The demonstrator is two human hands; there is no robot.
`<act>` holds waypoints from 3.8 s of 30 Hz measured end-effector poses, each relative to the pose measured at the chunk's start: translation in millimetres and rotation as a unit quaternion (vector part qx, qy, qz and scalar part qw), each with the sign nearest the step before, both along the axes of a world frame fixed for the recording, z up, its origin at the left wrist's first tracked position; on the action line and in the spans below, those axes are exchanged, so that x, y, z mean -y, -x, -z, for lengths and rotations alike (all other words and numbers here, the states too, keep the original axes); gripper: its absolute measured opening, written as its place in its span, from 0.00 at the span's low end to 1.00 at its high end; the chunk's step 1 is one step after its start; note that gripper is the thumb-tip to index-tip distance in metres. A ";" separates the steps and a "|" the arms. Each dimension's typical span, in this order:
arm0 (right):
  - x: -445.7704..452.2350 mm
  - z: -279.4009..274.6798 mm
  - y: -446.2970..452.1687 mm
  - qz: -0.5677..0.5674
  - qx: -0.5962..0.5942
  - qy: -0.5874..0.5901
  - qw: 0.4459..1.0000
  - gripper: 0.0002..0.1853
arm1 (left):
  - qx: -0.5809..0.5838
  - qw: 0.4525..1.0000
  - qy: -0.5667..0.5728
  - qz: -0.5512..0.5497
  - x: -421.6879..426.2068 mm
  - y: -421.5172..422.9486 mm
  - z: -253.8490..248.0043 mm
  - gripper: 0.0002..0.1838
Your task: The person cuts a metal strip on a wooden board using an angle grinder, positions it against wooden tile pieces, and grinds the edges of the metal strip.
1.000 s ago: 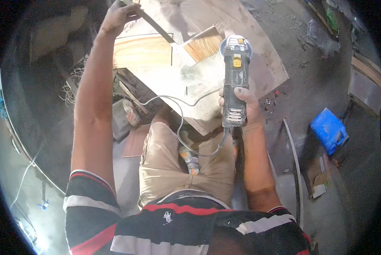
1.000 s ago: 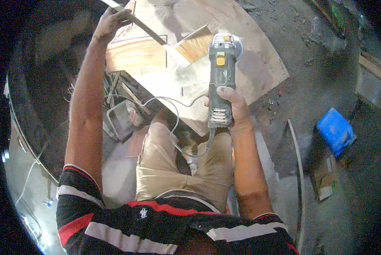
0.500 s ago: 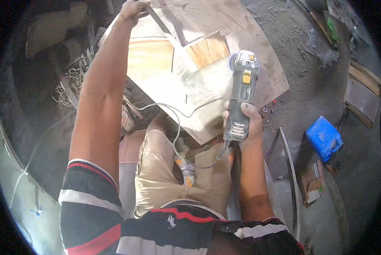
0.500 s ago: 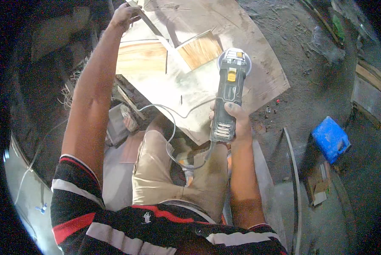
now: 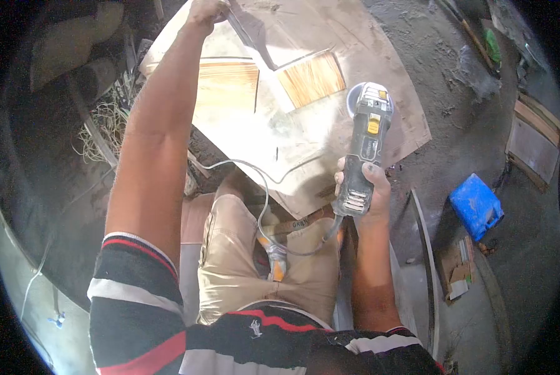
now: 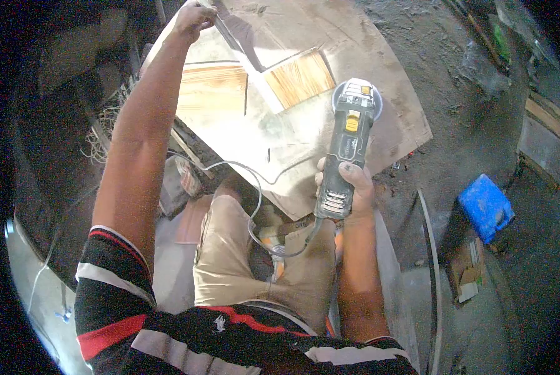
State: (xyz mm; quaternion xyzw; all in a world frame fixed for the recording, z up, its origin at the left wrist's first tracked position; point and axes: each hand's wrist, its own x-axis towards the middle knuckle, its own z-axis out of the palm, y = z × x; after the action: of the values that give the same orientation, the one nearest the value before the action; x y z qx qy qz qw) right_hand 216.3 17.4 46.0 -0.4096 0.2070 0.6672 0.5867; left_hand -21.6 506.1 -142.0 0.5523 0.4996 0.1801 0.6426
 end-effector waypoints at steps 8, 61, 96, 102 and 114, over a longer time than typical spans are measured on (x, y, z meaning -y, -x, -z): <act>23.5 36.9 -3.1 0.054 -0.136 -0.061 0.987 0.34 | -0.359 0.929 -0.089 0.022 4.3 -13.1 13.4 0.18; 32.3 40.0 1.7 0.045 -0.079 -0.010 0.996 0.30 | -0.005 0.985 -0.045 -0.168 81.3 -42.3 -58.4 0.11; -0.8 34.5 4.7 -0.063 0.235 0.035 0.969 0.28 | 0.047 0.834 0.491 0.248 385.2 -94.8 -168.3 0.54; -28.9 8.2 -5.5 -0.120 0.266 0.079 0.953 0.24 | 0.116 0.940 0.299 0.118 415.1 -97.0 -165.0 0.41; -59.1 37.3 -12.8 -0.100 0.389 0.175 0.899 0.21 | -0.152 0.918 0.093 0.354 338.5 -51.8 -108.6 0.27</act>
State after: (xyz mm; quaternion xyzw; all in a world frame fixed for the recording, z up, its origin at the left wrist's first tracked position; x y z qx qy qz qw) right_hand 229.1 76.6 8.8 -0.7514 0.0335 0.4625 0.4694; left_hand 30.1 167.6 -33.4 0.6515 0.3774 -0.1928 0.6293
